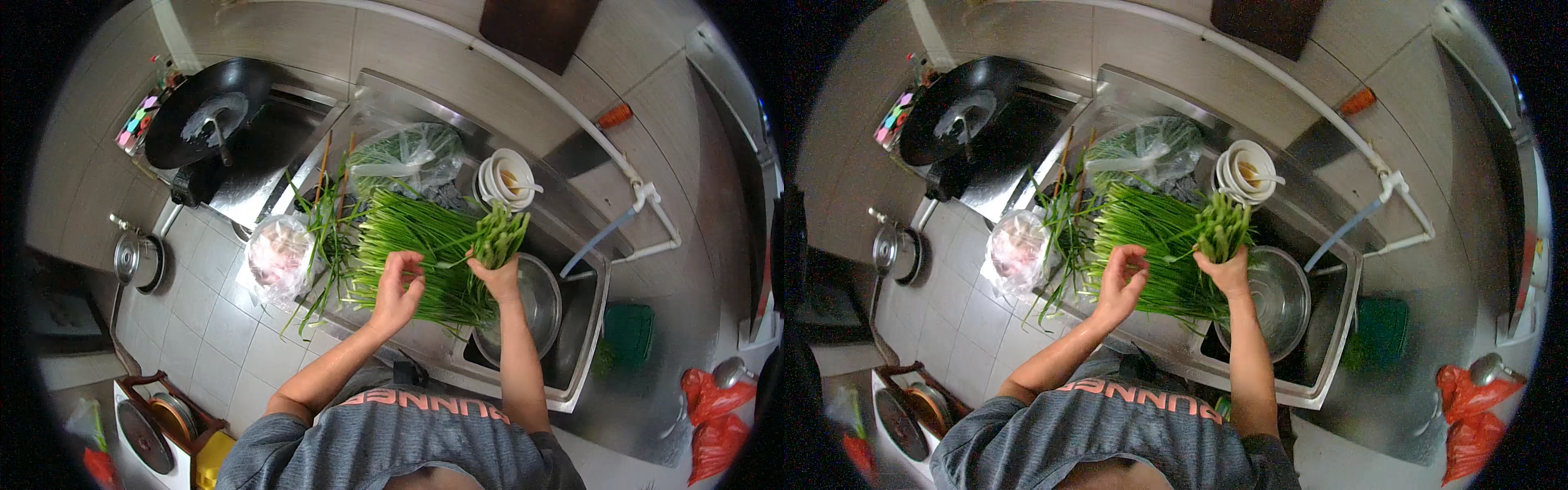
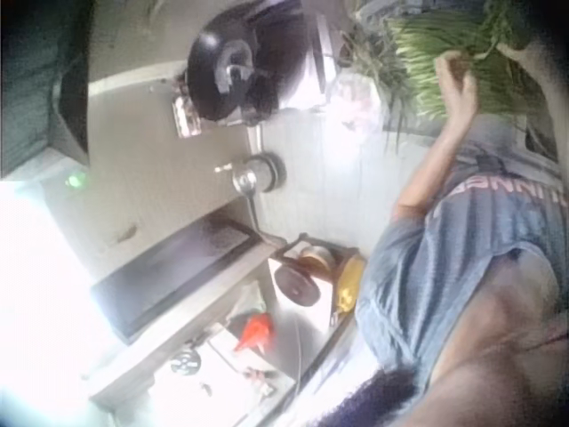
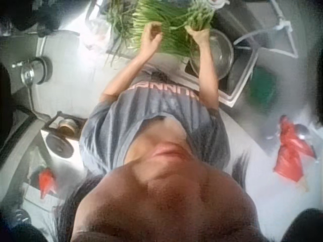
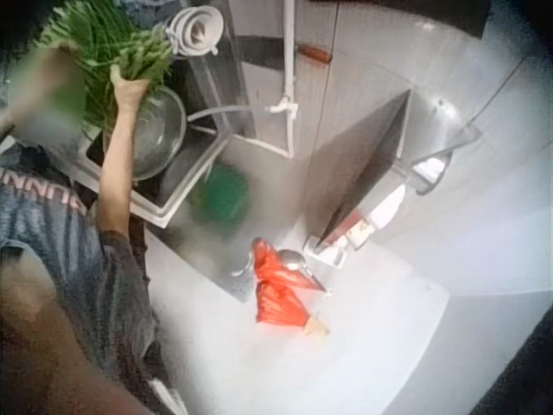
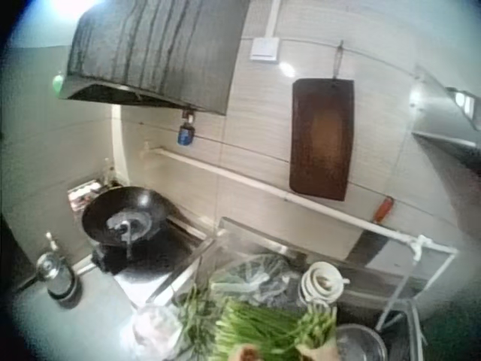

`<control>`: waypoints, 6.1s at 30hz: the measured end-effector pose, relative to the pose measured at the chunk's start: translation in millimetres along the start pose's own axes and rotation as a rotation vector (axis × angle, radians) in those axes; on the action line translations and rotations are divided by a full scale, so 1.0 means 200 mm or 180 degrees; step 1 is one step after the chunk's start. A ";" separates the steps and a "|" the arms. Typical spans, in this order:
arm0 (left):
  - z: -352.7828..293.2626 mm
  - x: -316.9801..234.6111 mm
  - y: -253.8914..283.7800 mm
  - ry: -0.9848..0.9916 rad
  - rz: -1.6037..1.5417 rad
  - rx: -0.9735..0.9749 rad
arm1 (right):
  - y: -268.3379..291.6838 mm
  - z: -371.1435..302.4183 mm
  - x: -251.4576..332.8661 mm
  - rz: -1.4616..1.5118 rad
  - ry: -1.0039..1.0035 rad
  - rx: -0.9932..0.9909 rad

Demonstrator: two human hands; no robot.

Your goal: The person washes and trims a large bunch of green onions in a sink, then moves to a wok to add and stir-fry sliced raw meat. The green onions are rinsed under running water and placed in a bowl, while the meat is cooked in a wok over a gas burner.

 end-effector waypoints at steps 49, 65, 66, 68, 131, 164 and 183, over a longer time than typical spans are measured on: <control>-0.08 0.16 -0.78 0.0961 -0.0294 0.2002 | 0.89 -0.37 -0.14 0.0614 -0.1662 0.0628; 0.03 0.87 -2.10 0.1351 -0.0819 0.1941 | 1.47 -0.68 -0.97 0.1502 -0.2053 -0.2161; 0.01 1.03 -2.11 0.1366 -0.0392 0.1888 | 1.48 -0.70 -1.13 0.1636 -0.2712 -0.2171; -0.02 1.36 -2.08 0.1500 0.0738 0.1829 | 1.50 -0.80 -1.45 0.1636 -0.3838 -0.1874; 0.13 2.16 -2.01 0.2440 0.1960 0.1147 | 1.48 -1.27 -2.40 0.2316 -0.2946 -0.2002; 0.01 1.85 -2.32 0.3884 -0.0391 0.0501 | 1.40 -0.91 -2.11 0.3851 -0.2612 -0.2528; 0.07 0.75 -2.29 0.3342 -0.3270 0.1220 | 1.61 -0.94 -0.89 0.3633 -0.1027 -0.2457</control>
Point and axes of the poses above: each hand's wrist, its own z-axis towards the middle knuckle, its own y-axis out of the back of the hand, x = y × z, the point moved 3 cm from there along z, towards the middle knuckle, and after that the axes turned 2 degrees about -z, right-handed, at the moved point
